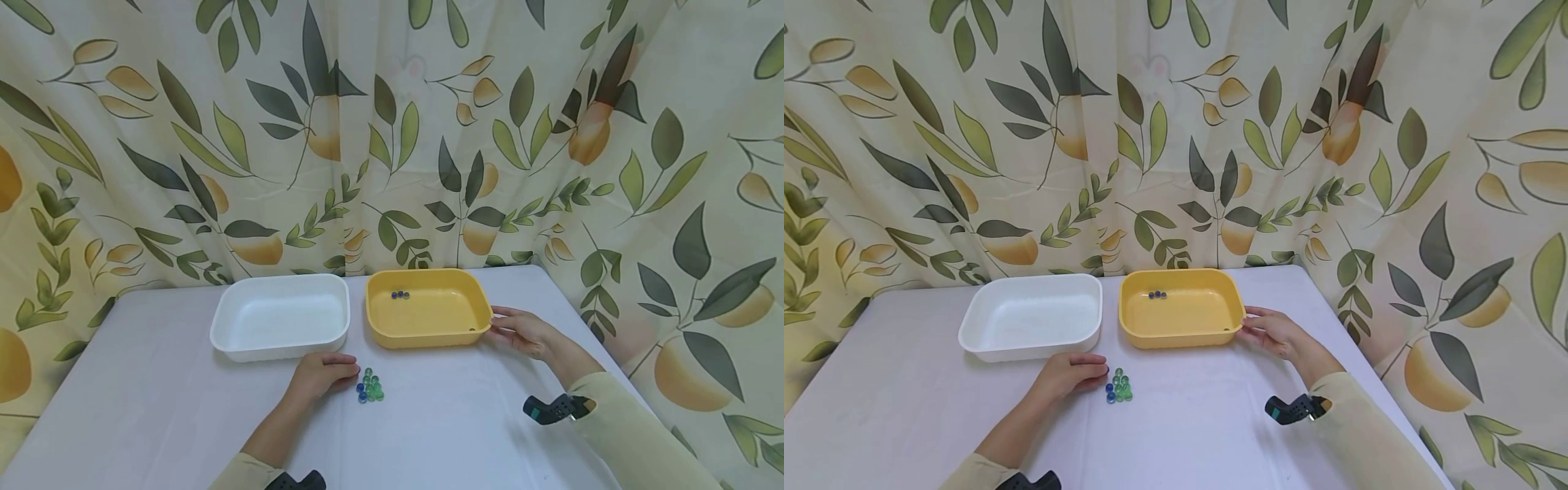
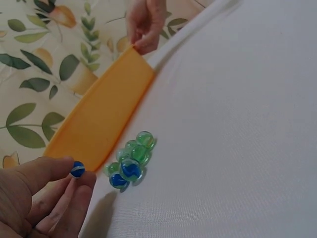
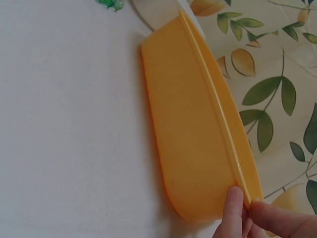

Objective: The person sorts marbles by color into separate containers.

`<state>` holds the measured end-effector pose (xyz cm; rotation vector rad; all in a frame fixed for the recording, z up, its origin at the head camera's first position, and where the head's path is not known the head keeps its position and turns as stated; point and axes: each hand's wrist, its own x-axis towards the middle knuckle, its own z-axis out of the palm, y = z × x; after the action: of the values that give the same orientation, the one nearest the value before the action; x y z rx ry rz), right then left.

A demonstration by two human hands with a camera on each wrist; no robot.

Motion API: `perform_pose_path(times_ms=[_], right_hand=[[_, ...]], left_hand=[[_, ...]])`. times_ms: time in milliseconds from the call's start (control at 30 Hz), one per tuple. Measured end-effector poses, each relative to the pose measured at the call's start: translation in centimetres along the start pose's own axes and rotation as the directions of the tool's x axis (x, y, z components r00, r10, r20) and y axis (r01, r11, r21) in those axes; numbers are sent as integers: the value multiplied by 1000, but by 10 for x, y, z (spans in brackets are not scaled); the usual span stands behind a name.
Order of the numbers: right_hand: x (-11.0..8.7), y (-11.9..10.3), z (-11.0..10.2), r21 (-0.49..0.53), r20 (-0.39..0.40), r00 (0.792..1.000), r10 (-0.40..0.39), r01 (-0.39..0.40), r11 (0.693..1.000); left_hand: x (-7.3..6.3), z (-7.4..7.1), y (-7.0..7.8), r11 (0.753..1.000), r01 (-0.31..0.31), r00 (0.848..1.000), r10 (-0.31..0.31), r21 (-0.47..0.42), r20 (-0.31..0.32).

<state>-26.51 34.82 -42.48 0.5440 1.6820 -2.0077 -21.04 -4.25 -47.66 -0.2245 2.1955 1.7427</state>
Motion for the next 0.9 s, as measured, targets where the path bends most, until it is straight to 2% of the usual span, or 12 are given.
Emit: perform_pose_path(times_ms=[900], right_hand=[[0, -1, 0, -8, -1, 1000, -2, 2, 1000]], left_hand=[[-1, 4, 11, 997, 29, 999, -27, -77, 28]])
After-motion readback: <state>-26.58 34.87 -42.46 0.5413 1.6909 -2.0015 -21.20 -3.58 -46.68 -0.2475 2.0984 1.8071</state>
